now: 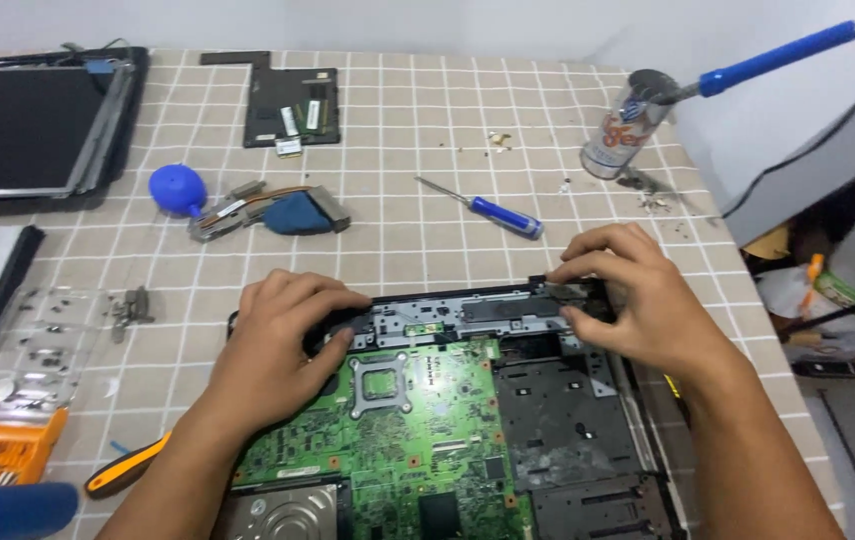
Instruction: Disassembling the internal components and base of a laptop using a screwdriver and prying tools.
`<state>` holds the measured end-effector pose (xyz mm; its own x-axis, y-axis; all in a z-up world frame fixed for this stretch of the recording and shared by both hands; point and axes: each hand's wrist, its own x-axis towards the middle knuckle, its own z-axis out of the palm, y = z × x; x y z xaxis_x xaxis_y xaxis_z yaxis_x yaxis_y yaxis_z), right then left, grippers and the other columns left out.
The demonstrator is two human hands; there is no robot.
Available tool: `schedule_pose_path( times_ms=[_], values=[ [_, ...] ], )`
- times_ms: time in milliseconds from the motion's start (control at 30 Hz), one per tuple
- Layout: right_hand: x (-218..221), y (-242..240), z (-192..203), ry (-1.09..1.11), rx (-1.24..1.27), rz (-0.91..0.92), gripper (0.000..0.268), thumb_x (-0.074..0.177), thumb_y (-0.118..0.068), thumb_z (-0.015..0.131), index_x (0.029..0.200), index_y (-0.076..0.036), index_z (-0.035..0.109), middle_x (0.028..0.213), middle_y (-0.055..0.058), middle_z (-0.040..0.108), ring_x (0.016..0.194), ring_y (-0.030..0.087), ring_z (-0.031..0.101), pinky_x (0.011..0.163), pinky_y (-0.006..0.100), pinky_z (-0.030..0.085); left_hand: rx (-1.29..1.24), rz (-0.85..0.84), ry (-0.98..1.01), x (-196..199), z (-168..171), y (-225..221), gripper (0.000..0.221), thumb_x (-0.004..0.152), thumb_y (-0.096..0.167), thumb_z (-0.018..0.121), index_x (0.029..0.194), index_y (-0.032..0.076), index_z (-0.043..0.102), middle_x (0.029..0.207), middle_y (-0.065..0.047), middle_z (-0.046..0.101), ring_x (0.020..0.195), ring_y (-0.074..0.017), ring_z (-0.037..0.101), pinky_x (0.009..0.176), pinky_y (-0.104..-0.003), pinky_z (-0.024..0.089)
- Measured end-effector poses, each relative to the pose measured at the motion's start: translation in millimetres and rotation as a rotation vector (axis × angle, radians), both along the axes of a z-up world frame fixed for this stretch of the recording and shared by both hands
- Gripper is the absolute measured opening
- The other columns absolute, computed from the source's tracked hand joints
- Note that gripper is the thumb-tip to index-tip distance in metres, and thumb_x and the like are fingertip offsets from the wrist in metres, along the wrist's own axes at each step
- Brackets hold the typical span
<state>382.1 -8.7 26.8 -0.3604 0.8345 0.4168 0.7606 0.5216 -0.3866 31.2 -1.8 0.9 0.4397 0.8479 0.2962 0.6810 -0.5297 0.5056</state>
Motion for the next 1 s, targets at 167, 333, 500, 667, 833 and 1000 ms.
schedule_pose_path(
  times_ms=[167, 333, 500, 667, 833, 1000],
  values=[
    [-4, 1, -6, -0.090, -0.047, -0.002, 0.034, 0.063, -0.028, 0.080, 0.095, -0.020, 0.073, 0.113, 0.007, 0.061, 0.103, 0.031, 0.053, 0.092, 0.046, 0.040, -0.025, 0.009, 0.015, 2, 4, 0, 0.031, 0.078, 0.016, 0.067, 0.108, 0.023, 0.069, 0.100, 0.003, 0.067, 0.100, -0.0212, 0.055, 0.095, -0.039, 0.034],
    [-20, -1, -5, -0.102, -0.138, -0.023, 0.025, 0.073, -0.024, 0.075, 0.098, -0.018, 0.072, 0.117, 0.005, 0.058, 0.109, 0.028, 0.049, 0.093, 0.043, 0.038, -0.055, 0.024, 0.023, 2, 5, 0, 0.031, 0.078, 0.016, 0.067, 0.108, 0.022, 0.070, 0.100, 0.003, 0.067, 0.100, -0.0213, 0.056, 0.095, -0.040, 0.035],
    [-21, -1, -9, -0.098, -0.170, -0.022, 0.018, 0.078, -0.023, 0.073, 0.096, -0.019, 0.072, 0.113, 0.003, 0.061, 0.109, 0.025, 0.051, 0.093, 0.043, 0.035, -0.063, 0.022, 0.007, 4, 9, -2, 0.030, 0.080, 0.014, 0.065, 0.108, 0.020, 0.070, 0.099, 0.001, 0.068, 0.099, -0.0208, 0.055, 0.095, -0.040, 0.035],
    [-20, 3, -22, -0.088, -0.109, 0.057, 0.018, 0.083, -0.031, 0.068, 0.100, -0.023, 0.070, 0.113, -0.003, 0.060, 0.112, 0.020, 0.048, 0.089, 0.039, 0.026, 0.054, -0.036, -0.009, 0, -4, 1, 0.026, 0.084, 0.024, 0.059, 0.110, 0.023, 0.067, 0.103, 0.006, 0.065, 0.099, -0.0205, 0.052, 0.088, -0.040, 0.033],
    [-28, 0, -19, -0.073, -0.082, 0.012, 0.015, 0.086, -0.029, 0.065, 0.099, -0.021, 0.068, 0.109, -0.004, 0.061, 0.110, 0.019, 0.051, 0.088, 0.038, 0.026, 0.053, -0.034, -0.006, 1, 0, 0, 0.026, 0.085, 0.024, 0.059, 0.110, 0.022, 0.067, 0.102, 0.005, 0.065, 0.098, -0.0209, 0.051, 0.086, -0.039, 0.034],
    [-35, -3, -8, -0.078, -0.139, -0.078, 0.014, 0.079, -0.024, 0.072, 0.092, -0.021, 0.074, 0.102, -0.001, 0.067, 0.103, 0.020, 0.058, 0.094, 0.041, 0.032, -0.038, 0.012, 0.003, 3, 8, -1, 0.030, 0.078, 0.013, 0.066, 0.107, 0.020, 0.070, 0.099, 0.001, 0.067, 0.099, -0.0216, 0.055, 0.092, -0.039, 0.036]
  ],
)
